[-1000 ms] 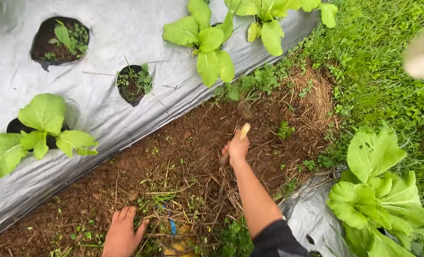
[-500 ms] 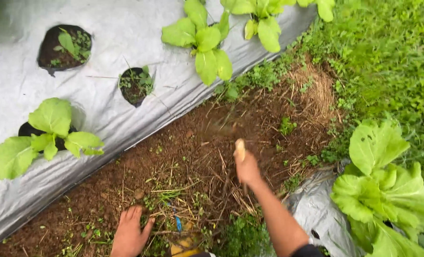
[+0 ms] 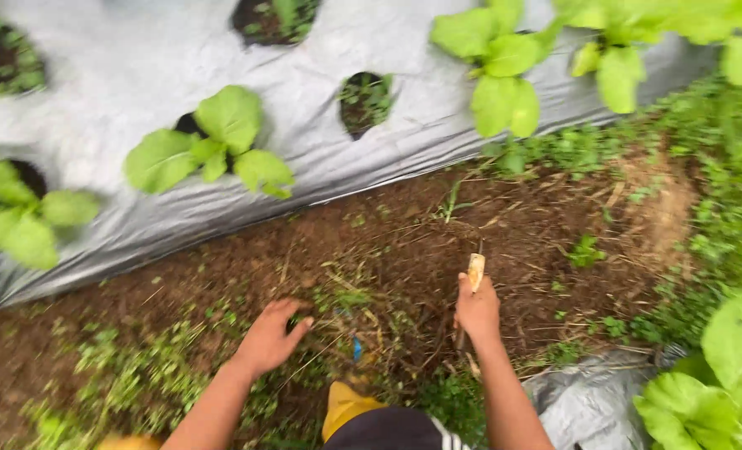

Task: The person uses a small hand hoe to remove weeds from the soil beside a row of leafy green plants growing through a plastic sheet. They then switch to using their hands to pull small weeds from the holes in the plastic sheet around the base of the plants.

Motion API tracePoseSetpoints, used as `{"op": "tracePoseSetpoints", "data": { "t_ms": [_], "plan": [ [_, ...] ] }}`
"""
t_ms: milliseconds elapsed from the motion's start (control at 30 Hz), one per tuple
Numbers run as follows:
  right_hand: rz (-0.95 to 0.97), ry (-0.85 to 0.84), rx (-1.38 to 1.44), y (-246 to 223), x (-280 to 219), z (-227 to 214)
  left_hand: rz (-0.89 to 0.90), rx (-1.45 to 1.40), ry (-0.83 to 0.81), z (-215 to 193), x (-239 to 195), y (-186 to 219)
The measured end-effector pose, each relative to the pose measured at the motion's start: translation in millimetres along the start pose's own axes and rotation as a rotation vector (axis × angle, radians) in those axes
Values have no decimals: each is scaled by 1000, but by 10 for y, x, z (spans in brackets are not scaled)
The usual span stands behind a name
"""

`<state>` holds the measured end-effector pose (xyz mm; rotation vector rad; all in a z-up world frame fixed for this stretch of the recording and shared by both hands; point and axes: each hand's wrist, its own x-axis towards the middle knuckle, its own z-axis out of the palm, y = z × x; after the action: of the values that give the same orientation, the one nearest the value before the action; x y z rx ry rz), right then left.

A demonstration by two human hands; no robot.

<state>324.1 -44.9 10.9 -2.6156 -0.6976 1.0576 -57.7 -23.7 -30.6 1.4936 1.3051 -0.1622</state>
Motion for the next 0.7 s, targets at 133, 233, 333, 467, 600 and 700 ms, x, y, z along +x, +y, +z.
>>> {"op": "tracePoseSetpoints", "data": {
  "t_ms": [133,233,333,467,600,700],
  "plan": [
    [-199,-235,-289,391,-611,389,-217,-38,-85,-811,-331,-77],
    [-39,-261,-450,812,-906,555,-27,173,166,-1332,-784,-568],
    [6,-74,-401,1018,-813,419,-207,402,85,-2104,-1607,-334],
    [-284,-18,-483,690,-140,-276,-296,699,235,-2585,-2631,-549],
    [-573,8,-641,257,232,-703,-391,620,276,-2759,-3459,-874],
    [-803,17,-245,-1515,-2058,-1337,-444,356,317,-2712,-3736,-1145]
  ]
}}
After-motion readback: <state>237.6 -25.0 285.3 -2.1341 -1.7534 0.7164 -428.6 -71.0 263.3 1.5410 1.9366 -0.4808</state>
